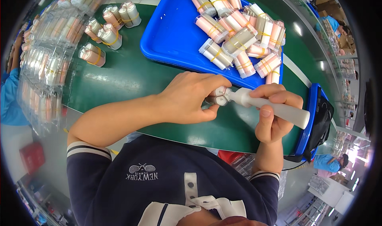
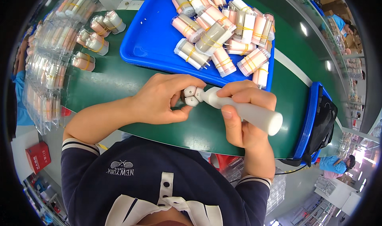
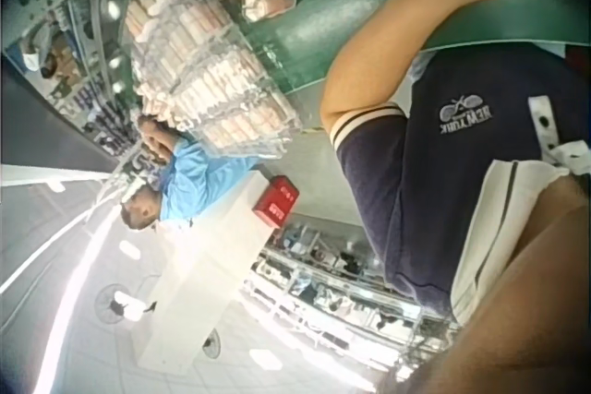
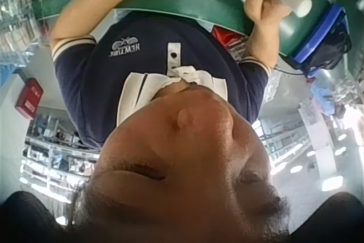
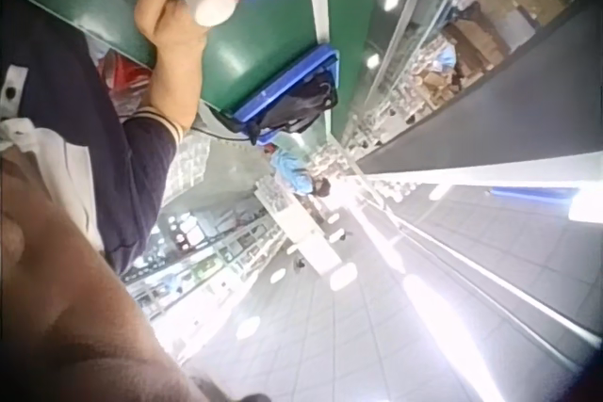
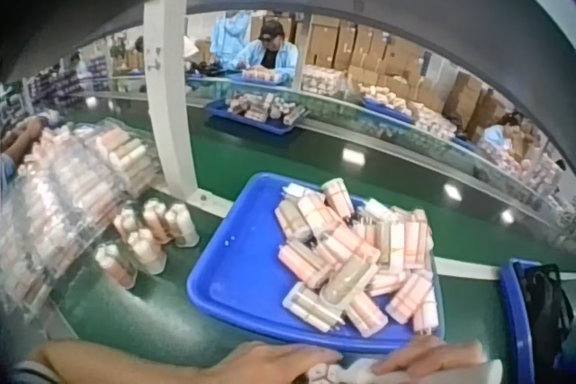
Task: Bundling cylindrical electronic components with rubber bands and applying adhesive on a factory assembly line.
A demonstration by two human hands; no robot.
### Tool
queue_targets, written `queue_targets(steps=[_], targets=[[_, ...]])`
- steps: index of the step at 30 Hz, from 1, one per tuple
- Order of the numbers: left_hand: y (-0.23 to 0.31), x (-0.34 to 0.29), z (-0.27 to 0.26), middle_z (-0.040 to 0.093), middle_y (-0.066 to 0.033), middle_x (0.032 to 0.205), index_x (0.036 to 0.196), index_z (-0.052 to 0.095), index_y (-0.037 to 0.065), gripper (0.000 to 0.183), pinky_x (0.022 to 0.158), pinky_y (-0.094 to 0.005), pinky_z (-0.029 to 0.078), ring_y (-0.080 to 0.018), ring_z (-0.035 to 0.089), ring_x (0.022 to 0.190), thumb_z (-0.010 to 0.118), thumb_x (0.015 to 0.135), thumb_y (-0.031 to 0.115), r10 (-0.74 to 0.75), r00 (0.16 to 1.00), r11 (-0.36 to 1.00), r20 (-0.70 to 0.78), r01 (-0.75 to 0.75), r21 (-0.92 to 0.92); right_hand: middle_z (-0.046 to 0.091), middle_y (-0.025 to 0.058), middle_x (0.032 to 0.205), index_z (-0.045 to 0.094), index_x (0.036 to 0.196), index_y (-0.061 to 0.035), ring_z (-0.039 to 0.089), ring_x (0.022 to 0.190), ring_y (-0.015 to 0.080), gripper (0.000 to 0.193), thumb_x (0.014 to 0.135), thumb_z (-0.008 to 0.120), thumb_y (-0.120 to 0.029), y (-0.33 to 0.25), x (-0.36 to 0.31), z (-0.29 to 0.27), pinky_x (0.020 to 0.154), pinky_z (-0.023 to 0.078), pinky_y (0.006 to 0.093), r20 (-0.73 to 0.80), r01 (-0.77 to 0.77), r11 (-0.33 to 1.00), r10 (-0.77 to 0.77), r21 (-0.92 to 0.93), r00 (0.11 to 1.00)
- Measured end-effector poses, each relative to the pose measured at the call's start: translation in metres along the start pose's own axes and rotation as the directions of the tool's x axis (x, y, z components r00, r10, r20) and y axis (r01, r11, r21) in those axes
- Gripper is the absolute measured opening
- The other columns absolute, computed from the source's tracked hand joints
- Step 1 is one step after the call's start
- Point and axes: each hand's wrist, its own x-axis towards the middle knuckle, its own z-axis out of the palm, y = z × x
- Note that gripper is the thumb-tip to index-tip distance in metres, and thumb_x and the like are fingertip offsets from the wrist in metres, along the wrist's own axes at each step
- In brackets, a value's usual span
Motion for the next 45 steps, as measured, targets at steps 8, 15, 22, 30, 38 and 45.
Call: queue_targets(steps=[8,15,22,30,38,45], targets=[[-0.002,0.002,0.001,0.055,-0.0028,0.067,0.099,0.056,0.006,0.041,0.040,-0.0242,0.038,-0.0114,0.046,0.042,0.065,0.059,0.004,-0.008,1.000,1.000,0.016,0.008,-0.029,0.043,0.0092,0.083,0.039,0.091,0.0011,0.058,0.067,0.0243,0.024,0.077,0.059,0.001,-0.001,0.005,0.007,0.052,0.046,0.0303,0.052,-0.006,0.995,0.011,-0.097,0.999],[-0.004,0.000,-0.001,0.058,-0.0048,0.075,0.098,0.056,0.006,0.040,0.048,-0.0278,0.045,-0.0170,0.055,0.055,0.070,0.060,0.010,0.075,0.997,0.988,-0.016,-0.072,0.134,0.045,0.0101,0.084,0.039,0.090,0.0016,0.058,0.062,0.0228,0.020,0.081,0.056,-0.005,0.007,-0.001,0.002,0.050,0.045,0.0296,-0.107,-0.024,0.999,0.021,-0.024,0.994],[0.004,-0.002,-0.002,0.058,-0.0055,0.080,0.100,0.055,0.005,0.045,0.053,-0.0306,0.048,-0.0210,0.058,0.063,0.072,0.060,0.015,0.075,0.997,0.986,-0.015,-0.072,0.150,0.042,0.0102,0.086,0.040,0.088,0.0021,0.056,0.059,0.0225,0.018,0.083,0.053,-0.010,-0.002,-0.004,-0.002,0.047,0.044,0.0285,-0.194,-0.046,0.997,0.056,0.056,0.979],[0.001,-0.002,-0.002,0.058,-0.0039,0.078,0.096,0.056,0.007,0.040,0.048,-0.0292,0.046,-0.0195,0.057,0.058,0.072,0.060,0.015,0.080,0.997,0.979,0.000,-0.079,0.189,0.040,0.0107,0.088,0.043,0.089,0.0007,0.056,0.058,0.0235,0.019,0.078,0.059,-0.001,-0.004,-0.002,0.002,0.044,0.043,0.0285,-0.038,0.021,0.997,-0.024,-0.073,0.999],[0.002,-0.002,-0.002,0.057,-0.0038,0.077,0.095,0.056,0.007,0.039,0.049,-0.0294,0.045,-0.0205,0.056,0.058,0.072,0.060,0.017,0.058,0.998,0.984,0.000,-0.057,0.170,0.045,0.0093,0.077,0.040,0.089,0.0022,0.057,0.057,0.0217,0.024,0.076,0.061,0.000,-0.002,-0.003,0.009,0.045,0.043,0.0284,-0.025,0.067,0.993,-0.070,-0.097,0.997],[0.007,-0.002,-0.006,0.056,-0.0052,0.092,0.096,0.057,0.008,0.042,0.052,-0.0299,0.046,-0.0216,0.057,0.065,0.073,0.058,0.019,0.077,0.997,0.953,0.004,-0.075,0.293,0.048,0.0095,0.075,0.040,0.086,0.0029,0.056,0.056,0.0210,0.027,0.083,0.057,-0.017,-0.003,-0.002,-0.004,0.046,0.046,0.0270,-0.250,-0.016,0.998,0.030,0.055,0.968]])
